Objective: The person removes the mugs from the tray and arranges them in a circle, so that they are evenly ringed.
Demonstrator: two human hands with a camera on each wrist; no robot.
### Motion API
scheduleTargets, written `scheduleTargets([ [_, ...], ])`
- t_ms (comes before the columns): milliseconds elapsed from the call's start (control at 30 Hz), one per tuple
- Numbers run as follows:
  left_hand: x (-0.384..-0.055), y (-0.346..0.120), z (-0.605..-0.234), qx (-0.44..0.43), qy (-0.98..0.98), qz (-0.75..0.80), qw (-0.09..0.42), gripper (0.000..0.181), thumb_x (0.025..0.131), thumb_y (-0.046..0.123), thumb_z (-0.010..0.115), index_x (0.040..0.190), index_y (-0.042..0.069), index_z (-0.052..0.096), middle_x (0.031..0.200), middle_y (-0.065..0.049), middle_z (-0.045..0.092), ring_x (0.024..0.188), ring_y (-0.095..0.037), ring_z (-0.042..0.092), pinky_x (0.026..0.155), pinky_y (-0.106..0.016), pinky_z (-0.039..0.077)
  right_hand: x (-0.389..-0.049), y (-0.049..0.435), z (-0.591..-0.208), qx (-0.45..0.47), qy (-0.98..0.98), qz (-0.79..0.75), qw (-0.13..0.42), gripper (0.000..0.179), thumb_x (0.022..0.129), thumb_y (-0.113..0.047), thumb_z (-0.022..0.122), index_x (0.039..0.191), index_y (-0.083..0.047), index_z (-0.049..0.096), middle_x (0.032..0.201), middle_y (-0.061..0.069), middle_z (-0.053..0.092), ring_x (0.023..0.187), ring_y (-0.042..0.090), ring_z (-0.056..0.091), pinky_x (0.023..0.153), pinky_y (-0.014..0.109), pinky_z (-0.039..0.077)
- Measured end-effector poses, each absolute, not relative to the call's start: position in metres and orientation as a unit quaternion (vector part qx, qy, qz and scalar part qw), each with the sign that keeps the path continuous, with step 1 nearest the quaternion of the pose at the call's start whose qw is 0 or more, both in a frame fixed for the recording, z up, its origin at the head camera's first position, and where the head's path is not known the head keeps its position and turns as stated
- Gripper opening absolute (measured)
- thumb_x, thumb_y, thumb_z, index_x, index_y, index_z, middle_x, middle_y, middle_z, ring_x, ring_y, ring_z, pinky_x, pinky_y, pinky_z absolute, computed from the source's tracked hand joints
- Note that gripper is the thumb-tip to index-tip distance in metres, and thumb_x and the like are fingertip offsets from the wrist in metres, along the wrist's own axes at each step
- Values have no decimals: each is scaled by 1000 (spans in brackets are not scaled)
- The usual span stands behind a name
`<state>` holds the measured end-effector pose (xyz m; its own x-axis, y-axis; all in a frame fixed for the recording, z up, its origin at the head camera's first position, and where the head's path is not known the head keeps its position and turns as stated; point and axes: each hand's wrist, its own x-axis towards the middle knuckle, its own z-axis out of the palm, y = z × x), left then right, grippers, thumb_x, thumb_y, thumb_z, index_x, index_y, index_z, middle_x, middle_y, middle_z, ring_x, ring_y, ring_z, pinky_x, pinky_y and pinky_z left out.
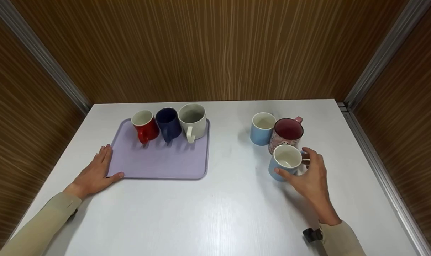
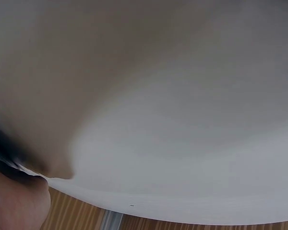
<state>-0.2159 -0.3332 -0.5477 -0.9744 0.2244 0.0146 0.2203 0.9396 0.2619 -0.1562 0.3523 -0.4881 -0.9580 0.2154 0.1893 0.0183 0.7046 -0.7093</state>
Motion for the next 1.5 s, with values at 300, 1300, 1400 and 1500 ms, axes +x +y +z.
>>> scheduleTargets([
  [300, -216, -332, -548, 112, 985, 134, 11, 121, 95, 79, 56, 168, -6, 11, 179, -24, 7, 166, -42, 5, 134, -58, 15, -156, 337, -457, -32, -890, 398, 222, 86, 76, -22, 99, 145, 0, 54, 135, 17, 58, 116, 17, 59, 96, 0, 37],
  [1300, -216, -333, -550, 116, 984, 136, 7, 121, 95, 79, 56, 168, -7, 11, 178, -25, 8, 166, -44, 5, 133, -59, 16, -232, 181, -463, 163, -849, 490, 111, 64, 87, -22, 89, 139, 1, 61, 131, 22, 68, 119, 40, 69, 107, 56, 54],
  [1400, -216, -333, -548, 118, 984, 134, 7, 121, 95, 79, 56, 168, -8, 11, 178, -26, 8, 166, -45, 6, 133, -59, 16, -239, 163, -470, 164, -847, 498, 88, 61, 90, -23, 86, 139, 2, 60, 133, 25, 67, 120, 43, 68, 107, 58, 54],
  [1500, -217, -332, -548, 119, 984, 132, 9, 121, 95, 79, 56, 168, -7, 11, 178, -26, 8, 166, -44, 5, 133, -59, 15, -248, 145, -477, 161, -843, 510, 62, 57, 94, -24, 83, 139, 3, 60, 136, 24, 66, 123, 44, 67, 108, 59, 54],
])
